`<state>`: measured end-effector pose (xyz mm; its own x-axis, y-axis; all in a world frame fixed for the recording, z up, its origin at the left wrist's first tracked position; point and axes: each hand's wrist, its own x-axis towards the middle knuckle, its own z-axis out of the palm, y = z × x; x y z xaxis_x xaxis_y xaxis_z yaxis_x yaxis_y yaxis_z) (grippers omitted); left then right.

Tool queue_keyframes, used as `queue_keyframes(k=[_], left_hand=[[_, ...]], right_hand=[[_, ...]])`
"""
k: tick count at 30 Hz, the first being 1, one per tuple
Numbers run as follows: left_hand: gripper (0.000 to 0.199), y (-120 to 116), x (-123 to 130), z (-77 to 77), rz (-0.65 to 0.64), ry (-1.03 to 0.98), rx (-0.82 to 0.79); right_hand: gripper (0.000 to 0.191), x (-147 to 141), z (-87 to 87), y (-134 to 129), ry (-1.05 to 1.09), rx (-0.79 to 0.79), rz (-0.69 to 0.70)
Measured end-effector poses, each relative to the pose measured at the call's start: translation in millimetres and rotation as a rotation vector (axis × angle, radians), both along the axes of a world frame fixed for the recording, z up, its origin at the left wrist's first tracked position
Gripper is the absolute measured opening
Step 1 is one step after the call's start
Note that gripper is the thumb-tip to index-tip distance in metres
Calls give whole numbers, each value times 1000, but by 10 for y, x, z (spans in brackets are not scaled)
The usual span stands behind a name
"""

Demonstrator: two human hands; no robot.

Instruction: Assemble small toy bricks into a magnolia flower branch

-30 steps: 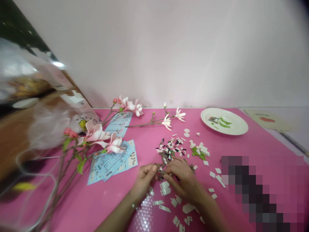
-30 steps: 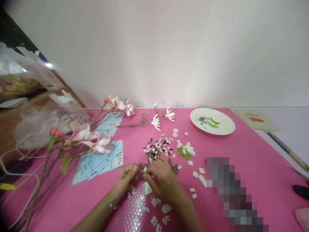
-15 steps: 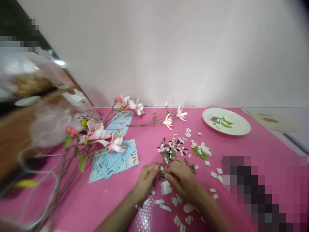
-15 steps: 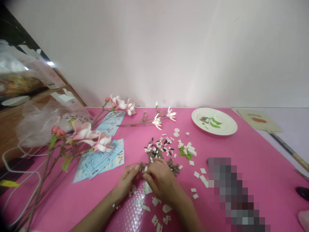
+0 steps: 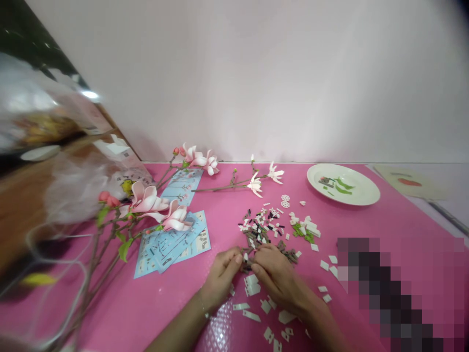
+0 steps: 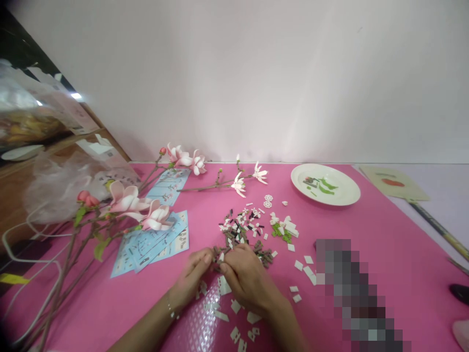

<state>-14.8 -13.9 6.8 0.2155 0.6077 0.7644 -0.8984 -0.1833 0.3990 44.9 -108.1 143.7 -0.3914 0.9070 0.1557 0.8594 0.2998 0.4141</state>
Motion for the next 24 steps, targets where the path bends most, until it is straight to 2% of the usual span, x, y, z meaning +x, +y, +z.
queue_keyframes(k=[8,24], left_hand=[[39,1,-1,1,46,22,61],[37,19,55,-23,109,45,117]], right_hand=[[29,-37,6,-10,18,23,50],[28,2,-51,-24,-96,99,63]])
